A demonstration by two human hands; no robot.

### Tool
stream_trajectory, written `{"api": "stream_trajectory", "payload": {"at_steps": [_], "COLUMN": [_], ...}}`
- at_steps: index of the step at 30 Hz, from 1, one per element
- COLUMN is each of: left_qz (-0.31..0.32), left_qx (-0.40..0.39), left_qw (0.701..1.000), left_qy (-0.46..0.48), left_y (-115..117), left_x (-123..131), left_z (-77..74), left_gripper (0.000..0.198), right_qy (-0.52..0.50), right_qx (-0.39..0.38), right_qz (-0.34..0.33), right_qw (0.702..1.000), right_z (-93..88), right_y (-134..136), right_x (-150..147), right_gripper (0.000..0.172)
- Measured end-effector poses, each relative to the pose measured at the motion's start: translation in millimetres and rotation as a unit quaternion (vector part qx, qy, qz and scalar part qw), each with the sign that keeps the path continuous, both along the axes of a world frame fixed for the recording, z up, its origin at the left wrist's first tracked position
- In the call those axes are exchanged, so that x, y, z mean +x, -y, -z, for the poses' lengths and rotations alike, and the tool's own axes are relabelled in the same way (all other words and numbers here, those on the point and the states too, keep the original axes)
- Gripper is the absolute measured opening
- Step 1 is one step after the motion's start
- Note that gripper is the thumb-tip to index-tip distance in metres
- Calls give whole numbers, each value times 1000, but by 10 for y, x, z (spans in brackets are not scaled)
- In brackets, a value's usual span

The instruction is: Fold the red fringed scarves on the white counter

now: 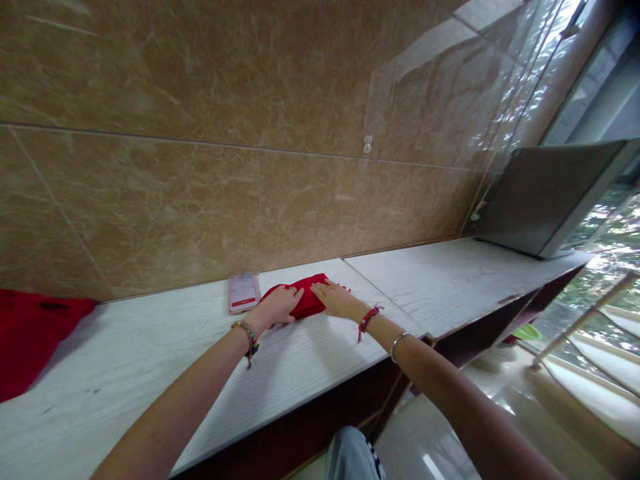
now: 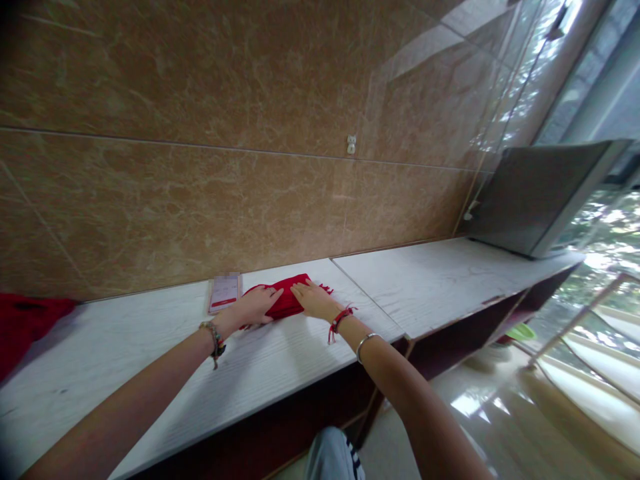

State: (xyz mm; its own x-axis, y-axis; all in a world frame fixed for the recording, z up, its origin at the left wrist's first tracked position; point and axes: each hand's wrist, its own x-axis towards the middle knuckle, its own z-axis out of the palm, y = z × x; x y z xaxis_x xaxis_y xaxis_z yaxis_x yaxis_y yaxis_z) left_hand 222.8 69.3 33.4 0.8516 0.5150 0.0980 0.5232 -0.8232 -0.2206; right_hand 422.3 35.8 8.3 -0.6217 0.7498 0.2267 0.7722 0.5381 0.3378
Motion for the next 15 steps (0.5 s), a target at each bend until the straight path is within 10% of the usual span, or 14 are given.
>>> {"api": "stream_trajectory", "payload": {"at_steps": [15], "left_qz": [-13], "left_qx": [-25], "left_qw": [997], "left_qy": [69], "left_y": [-58], "left_x": [-85], "left_z": [22], "left_gripper": [28], "right_qy": [-31], "right_qx": [6], "right_qz": [17], "right_qw": [999], "right_z": [16], "right_y": [46], "right_x": [-100], "right_gripper": [55]}}
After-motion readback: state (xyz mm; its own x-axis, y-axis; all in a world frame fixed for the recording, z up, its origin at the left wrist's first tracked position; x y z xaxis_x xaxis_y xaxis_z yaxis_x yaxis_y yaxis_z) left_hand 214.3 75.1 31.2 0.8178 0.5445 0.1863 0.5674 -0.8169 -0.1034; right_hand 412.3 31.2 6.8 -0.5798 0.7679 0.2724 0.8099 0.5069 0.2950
